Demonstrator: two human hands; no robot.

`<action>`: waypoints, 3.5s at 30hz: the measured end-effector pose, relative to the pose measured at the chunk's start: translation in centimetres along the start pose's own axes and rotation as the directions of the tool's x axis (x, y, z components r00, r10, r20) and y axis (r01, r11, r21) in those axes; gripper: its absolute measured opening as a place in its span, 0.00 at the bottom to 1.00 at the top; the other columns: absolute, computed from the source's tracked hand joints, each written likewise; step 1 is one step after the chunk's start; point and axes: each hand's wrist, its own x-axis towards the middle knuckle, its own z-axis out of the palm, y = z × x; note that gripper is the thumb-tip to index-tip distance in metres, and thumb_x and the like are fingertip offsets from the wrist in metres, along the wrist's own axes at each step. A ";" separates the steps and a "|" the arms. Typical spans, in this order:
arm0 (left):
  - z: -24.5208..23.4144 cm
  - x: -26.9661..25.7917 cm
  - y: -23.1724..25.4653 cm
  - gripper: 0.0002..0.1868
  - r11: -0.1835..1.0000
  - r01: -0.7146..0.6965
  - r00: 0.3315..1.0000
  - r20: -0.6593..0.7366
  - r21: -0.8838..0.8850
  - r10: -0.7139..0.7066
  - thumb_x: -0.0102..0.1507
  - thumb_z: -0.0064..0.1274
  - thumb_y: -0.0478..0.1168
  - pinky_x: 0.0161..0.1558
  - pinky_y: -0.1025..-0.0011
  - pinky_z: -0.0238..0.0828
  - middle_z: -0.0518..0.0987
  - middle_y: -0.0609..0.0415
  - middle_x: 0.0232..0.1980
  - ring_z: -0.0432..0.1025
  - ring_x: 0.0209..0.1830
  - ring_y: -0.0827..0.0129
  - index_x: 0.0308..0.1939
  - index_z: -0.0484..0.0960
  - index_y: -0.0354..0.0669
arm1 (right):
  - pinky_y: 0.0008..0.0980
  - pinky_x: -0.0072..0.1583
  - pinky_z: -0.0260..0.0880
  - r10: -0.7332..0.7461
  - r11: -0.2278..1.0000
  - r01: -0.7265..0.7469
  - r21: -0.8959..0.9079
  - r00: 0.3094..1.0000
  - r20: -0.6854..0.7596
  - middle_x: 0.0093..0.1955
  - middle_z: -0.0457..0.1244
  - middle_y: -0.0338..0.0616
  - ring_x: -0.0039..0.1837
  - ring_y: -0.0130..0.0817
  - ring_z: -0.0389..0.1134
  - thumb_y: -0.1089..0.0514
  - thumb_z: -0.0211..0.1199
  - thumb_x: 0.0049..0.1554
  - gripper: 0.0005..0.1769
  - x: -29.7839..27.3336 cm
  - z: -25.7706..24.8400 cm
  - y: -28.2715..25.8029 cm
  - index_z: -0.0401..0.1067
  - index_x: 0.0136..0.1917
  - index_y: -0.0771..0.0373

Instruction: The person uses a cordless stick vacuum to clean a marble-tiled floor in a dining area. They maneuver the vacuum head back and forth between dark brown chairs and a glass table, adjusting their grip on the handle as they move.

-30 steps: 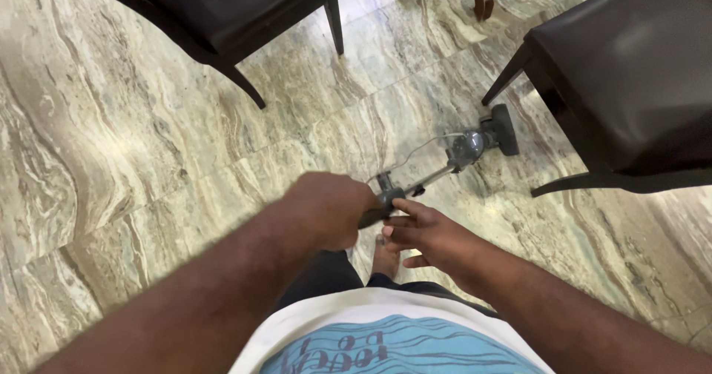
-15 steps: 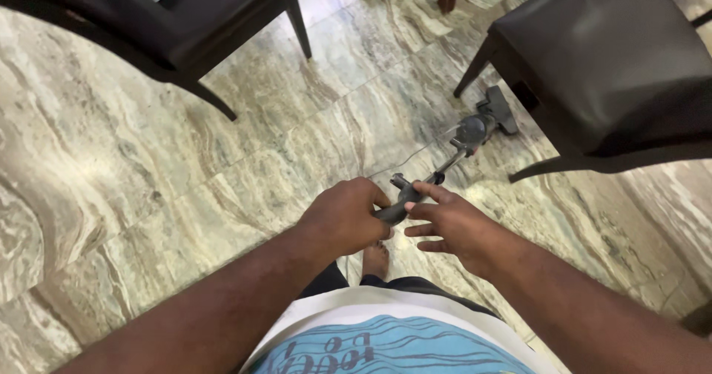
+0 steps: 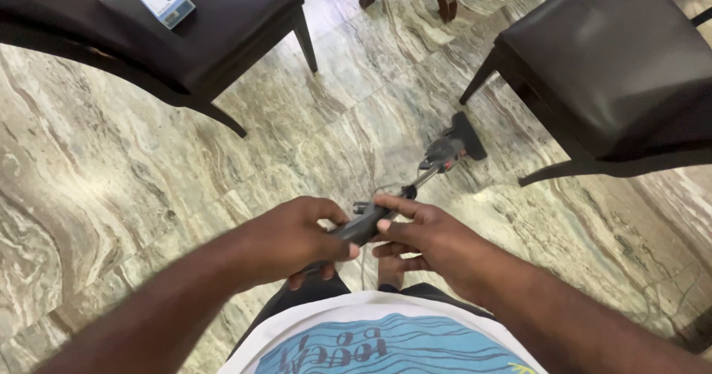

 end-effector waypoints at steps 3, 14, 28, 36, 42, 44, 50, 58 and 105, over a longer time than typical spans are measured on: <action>-2.8 -2.5 0.4 0.25 0.986 0.054 0.998 0.032 0.156 -0.060 0.59 0.63 0.51 0.24 0.68 0.62 0.80 0.50 0.26 0.68 0.16 0.68 0.51 0.80 0.36 | 0.35 0.52 0.68 -0.005 1.000 0.004 0.013 0.996 0.084 0.51 0.69 0.43 0.49 0.33 0.66 0.50 0.59 0.58 0.34 0.2 1.8 -1.0 0.63 0.77 0.51; -9.6 -3.6 -0.8 0.22 0.980 0.032 0.995 0.081 0.196 -0.049 0.57 0.63 0.49 0.23 0.69 0.64 0.81 0.50 0.25 0.69 0.17 0.68 0.50 0.83 0.39 | 0.31 0.55 0.69 0.045 0.998 -0.049 0.035 0.992 0.118 0.61 0.70 0.40 0.59 0.30 0.68 0.48 0.62 0.55 0.38 1.0 7.2 -4.9 0.59 0.78 0.47; -10.3 3.0 2.7 0.20 0.529 -0.336 0.939 0.229 0.779 0.258 0.53 0.63 0.52 0.43 0.59 0.74 0.84 0.48 0.36 0.80 0.38 0.57 0.46 0.86 0.51 | 0.38 0.58 0.69 0.055 0.940 0.016 0.341 0.979 -0.196 0.63 0.66 0.38 0.60 0.33 0.69 0.49 0.54 0.61 0.33 3.4 6.7 -3.5 0.56 0.78 0.48; -6.5 9.6 2.5 0.19 0.403 -0.509 0.847 0.358 0.761 0.394 0.56 0.60 0.51 0.47 0.57 0.75 0.85 0.45 0.42 0.80 0.44 0.53 0.45 0.87 0.44 | 0.41 0.61 0.70 0.004 0.878 0.153 0.454 0.945 -0.326 0.63 0.66 0.40 0.60 0.36 0.68 0.49 0.52 0.62 0.32 2.7 5.1 -0.8 0.60 0.78 0.53; -4.3 12.3 1.4 0.19 0.547 -0.595 0.803 0.410 0.589 0.432 0.59 0.58 0.49 0.46 0.58 0.74 0.84 0.42 0.41 0.81 0.43 0.52 0.48 0.83 0.42 | 0.44 0.62 0.69 0.044 0.807 0.204 0.553 0.915 -0.402 0.63 0.65 0.42 0.61 0.37 0.67 0.49 0.53 0.61 0.33 2.3 4.8 0.8 0.55 0.79 0.48; -4.1 12.6 0.6 0.17 0.554 -0.562 0.826 0.383 0.614 0.413 0.61 0.56 0.49 0.45 0.57 0.73 0.84 0.42 0.40 0.80 0.43 0.51 0.47 0.84 0.42 | 0.45 0.62 0.69 0.047 0.797 0.210 0.567 0.914 -0.404 0.63 0.65 0.43 0.61 0.38 0.67 0.50 0.54 0.61 0.33 2.5 5.0 1.2 0.56 0.79 0.50; -5.8 11.7 -2.1 0.17 0.613 -0.479 0.877 0.330 0.628 0.349 0.59 0.56 0.49 0.45 0.56 0.73 0.84 0.43 0.39 0.80 0.42 0.52 0.47 0.84 0.44 | 0.44 0.62 0.70 0.055 0.831 0.141 0.538 0.941 -0.333 0.63 0.66 0.41 0.62 0.39 0.68 0.48 0.54 0.61 0.32 3.6 6.5 1.2 0.60 0.77 0.53; -10.8 3.7 -3.1 0.19 0.703 -0.203 0.958 0.286 0.681 0.000 0.57 0.61 0.53 0.47 0.62 0.73 0.85 0.49 0.37 0.81 0.41 0.59 0.46 0.84 0.47 | 0.42 0.62 0.69 0.107 0.883 -0.055 0.466 0.991 -0.085 0.62 0.66 0.42 0.63 0.37 0.69 0.49 0.53 0.60 0.31 4.5 9.9 0.7 0.60 0.77 0.47; -4.5 -12.8 4.1 0.19 0.718 0.307 0.919 0.001 0.625 -0.393 0.65 0.52 0.58 0.42 0.64 0.68 0.78 0.55 0.33 0.73 0.31 0.69 0.46 0.85 0.49 | 0.36 0.61 0.71 -0.020 0.987 0.094 -0.132 0.880 0.474 0.56 0.71 0.43 0.56 0.32 0.71 0.51 0.59 0.60 0.23 -3.2 5.1 -4.5 0.76 0.67 0.56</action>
